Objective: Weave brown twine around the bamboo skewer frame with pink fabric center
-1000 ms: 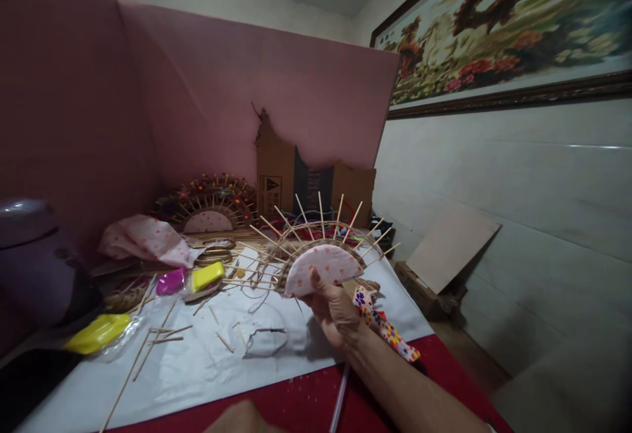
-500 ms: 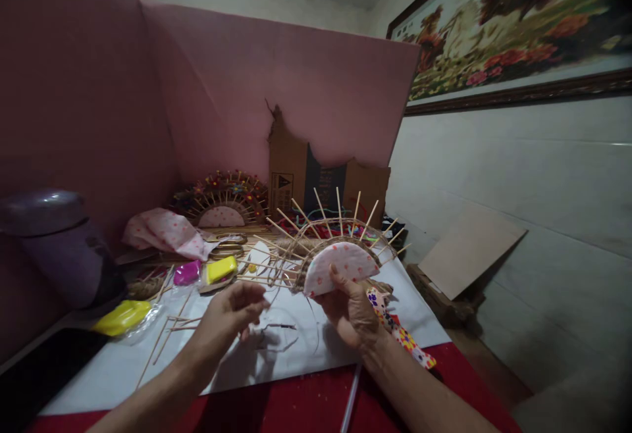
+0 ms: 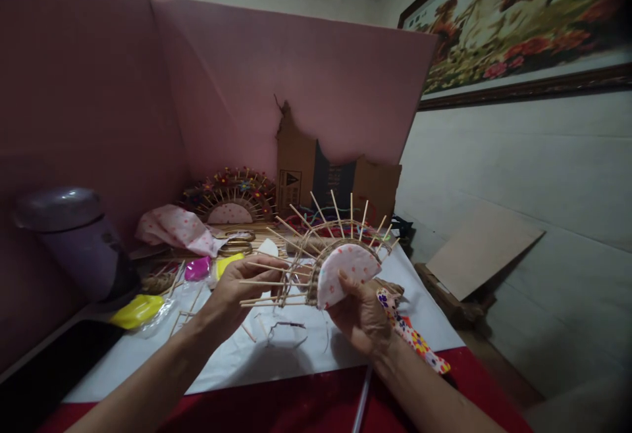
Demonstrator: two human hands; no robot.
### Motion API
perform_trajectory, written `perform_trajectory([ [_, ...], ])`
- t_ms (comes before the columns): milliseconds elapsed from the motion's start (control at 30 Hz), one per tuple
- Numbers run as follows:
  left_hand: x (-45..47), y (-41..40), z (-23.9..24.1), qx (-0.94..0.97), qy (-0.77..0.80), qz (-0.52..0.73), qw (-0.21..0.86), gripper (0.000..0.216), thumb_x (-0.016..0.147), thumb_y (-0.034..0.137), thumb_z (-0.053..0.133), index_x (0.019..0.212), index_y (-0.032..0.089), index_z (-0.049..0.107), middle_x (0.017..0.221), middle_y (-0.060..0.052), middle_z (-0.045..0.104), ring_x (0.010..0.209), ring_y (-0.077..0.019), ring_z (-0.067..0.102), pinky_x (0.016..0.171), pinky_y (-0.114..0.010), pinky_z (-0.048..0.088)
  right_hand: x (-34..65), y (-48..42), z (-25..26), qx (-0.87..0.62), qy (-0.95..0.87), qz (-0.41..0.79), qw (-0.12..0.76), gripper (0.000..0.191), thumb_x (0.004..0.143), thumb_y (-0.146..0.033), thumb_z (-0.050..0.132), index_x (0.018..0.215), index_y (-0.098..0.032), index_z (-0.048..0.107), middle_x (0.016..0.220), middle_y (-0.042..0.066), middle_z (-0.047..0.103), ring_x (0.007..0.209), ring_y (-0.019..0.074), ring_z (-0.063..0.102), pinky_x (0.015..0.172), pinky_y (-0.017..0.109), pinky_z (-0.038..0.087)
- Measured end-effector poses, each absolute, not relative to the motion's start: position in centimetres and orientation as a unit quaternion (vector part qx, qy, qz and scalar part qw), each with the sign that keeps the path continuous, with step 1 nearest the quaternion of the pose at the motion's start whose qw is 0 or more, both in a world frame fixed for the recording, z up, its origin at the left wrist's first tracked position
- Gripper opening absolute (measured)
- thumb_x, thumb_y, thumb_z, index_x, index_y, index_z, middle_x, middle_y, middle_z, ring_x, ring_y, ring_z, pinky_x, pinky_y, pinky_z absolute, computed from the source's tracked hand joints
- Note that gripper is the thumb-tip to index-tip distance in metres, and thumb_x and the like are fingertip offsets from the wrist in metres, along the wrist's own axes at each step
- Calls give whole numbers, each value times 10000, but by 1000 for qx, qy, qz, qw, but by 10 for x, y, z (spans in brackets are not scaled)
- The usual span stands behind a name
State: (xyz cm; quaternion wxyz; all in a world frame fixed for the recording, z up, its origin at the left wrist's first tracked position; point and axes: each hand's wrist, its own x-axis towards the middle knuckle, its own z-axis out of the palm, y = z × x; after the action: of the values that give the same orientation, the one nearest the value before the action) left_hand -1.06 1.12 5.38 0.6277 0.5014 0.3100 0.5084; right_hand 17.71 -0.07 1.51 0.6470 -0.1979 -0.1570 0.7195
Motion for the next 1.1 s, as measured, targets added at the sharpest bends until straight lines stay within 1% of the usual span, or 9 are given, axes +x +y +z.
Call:
perform_trajectory([
  [100, -13, 11, 44, 491, 335, 520, 613, 156, 608, 241, 735, 698, 121, 690, 569, -29, 627, 490, -92, 521, 484, -215, 392, 175, -2, 14, -212, -144, 722, 642, 295, 569, -89, 736, 828, -181, 631, 705, -16, 690, 626, 116, 628, 569, 213, 520],
  [233, -15, 7, 36, 491, 357, 514, 607, 177, 608, 268, 735, 706, 130, 686, 524, -4, 586, 456, -77, 482, 458, -207, 359, 174, -4, 11, -221, -134, 727, 636, 309, 562, -75, 736, 830, -185, 630, 712, -22, 690, 630, 115, 628, 576, 215, 521],
  [300, -16, 5, 35, 485, 361, 513, 610, 170, 600, 256, 740, 708, 136, 687, 532, 2, 580, 462, -71, 473, 461, -199, 348, 173, -5, 11, -220, -132, 727, 637, 318, 556, -64, 737, 830, -187, 629, 720, -23, 691, 629, 113, 627, 582, 217, 522],
  [433, -19, 3, 36, 464, 371, 487, 641, 198, 544, 200, 764, 721, 144, 694, 624, -22, 625, 536, -89, 518, 524, -205, 381, 173, -4, 10, -221, -154, 729, 630, 294, 580, -82, 734, 831, -189, 626, 738, -23, 693, 648, 114, 636, 603, 219, 527],
  [600, -23, 0, 38, 454, 379, 451, 668, 209, 562, 180, 741, 762, 146, 692, 683, -35, 633, 578, -101, 530, 554, -208, 391, 171, -5, 10, -225, -169, 728, 626, 299, 594, -95, 733, 856, -182, 618, 754, -14, 695, 653, 115, 640, 625, 229, 530],
  [767, -24, -3, 38, 451, 359, 437, 690, 154, 619, 190, 702, 766, 151, 677, 655, -14, 597, 556, -89, 495, 541, -202, 377, 171, -6, 10, -235, -179, 732, 614, 291, 602, -104, 729, 860, -176, 614, 747, -14, 688, 652, 117, 634, 625, 230, 522],
  [900, -23, -4, 39, 434, 348, 435, 708, 163, 602, 198, 726, 750, 152, 672, 633, -6, 578, 533, -83, 472, 521, -202, 362, 171, -6, 9, -242, -187, 734, 606, 230, 620, -114, 718, 819, -155, 611, 751, -3, 685, 651, 115, 628, 649, 239, 519],
  [1100, -22, -4, 39, 410, 344, 419, 734, 117, 634, 181, 707, 723, 131, 651, 576, 1, 556, 500, -81, 473, 490, -202, 353, 171, -7, 12, -238, -196, 740, 598, 205, 626, -125, 720, 794, -165, 608, 739, -12, 688, 632, 123, 625, 606, 239, 522],
])
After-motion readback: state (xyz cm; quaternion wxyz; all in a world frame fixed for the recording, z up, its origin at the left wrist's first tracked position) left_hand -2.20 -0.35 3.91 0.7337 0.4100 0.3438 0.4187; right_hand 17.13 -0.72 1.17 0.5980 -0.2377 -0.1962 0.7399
